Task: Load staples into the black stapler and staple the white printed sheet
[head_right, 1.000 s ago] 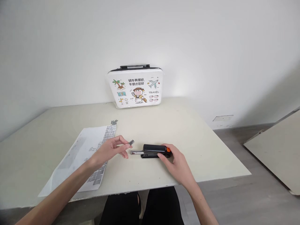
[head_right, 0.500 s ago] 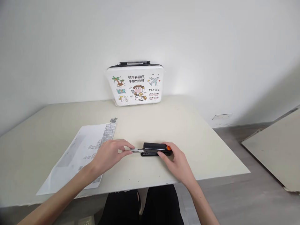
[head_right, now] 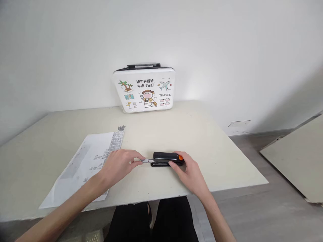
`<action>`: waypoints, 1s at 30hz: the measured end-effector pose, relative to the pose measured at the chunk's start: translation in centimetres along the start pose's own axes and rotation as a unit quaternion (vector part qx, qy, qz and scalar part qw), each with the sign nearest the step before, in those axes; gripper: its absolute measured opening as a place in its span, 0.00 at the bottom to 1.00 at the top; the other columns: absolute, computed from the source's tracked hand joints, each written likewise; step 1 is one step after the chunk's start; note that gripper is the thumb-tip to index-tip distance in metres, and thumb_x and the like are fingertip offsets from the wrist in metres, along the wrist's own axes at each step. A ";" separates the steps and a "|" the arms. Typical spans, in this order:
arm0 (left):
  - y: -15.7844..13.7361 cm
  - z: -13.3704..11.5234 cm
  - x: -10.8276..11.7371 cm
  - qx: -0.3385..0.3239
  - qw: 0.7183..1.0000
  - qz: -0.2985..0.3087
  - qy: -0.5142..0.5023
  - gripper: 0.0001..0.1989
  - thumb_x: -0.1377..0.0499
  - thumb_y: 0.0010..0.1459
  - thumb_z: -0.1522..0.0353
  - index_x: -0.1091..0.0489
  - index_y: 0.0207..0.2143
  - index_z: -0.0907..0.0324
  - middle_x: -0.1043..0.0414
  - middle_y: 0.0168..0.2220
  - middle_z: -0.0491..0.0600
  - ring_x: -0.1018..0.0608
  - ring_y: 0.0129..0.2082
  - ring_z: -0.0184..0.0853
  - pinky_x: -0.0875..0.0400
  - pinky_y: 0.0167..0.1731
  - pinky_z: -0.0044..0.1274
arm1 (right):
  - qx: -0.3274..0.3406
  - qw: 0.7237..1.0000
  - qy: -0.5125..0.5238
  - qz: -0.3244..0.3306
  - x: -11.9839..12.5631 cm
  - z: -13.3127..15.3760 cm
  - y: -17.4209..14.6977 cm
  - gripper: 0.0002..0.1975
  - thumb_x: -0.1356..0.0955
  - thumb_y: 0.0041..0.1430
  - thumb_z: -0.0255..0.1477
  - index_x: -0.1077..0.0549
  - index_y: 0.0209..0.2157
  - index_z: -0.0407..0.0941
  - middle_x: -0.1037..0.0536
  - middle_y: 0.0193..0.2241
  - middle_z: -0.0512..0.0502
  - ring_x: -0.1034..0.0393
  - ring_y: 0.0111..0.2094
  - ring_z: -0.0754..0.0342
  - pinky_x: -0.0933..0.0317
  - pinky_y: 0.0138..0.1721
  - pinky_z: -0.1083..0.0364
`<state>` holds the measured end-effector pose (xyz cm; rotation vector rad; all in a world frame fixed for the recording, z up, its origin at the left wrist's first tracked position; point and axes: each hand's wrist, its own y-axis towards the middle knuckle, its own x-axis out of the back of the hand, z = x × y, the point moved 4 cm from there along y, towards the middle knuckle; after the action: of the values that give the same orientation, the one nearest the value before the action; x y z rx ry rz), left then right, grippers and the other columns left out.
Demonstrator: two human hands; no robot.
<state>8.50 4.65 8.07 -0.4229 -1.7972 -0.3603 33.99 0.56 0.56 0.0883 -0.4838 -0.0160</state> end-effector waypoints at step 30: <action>-0.9 0.4 -1.8 -0.101 0.986 -0.112 -0.075 0.07 0.39 0.70 0.62 0.26 0.40 0.55 0.21 0.45 0.47 0.21 0.45 0.39 0.26 0.42 0.31 | 0.015 1.000 -0.010 -0.006 0.2 0.1 0.0 0.19 0.32 0.67 0.47 0.26 0.52 0.51 0.20 0.51 0.44 0.25 0.51 0.44 0.31 0.52 0.46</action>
<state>8.19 3.89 6.21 -0.3993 -1.9695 -0.6876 34.10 0.56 0.75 0.1199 -0.5033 -0.0209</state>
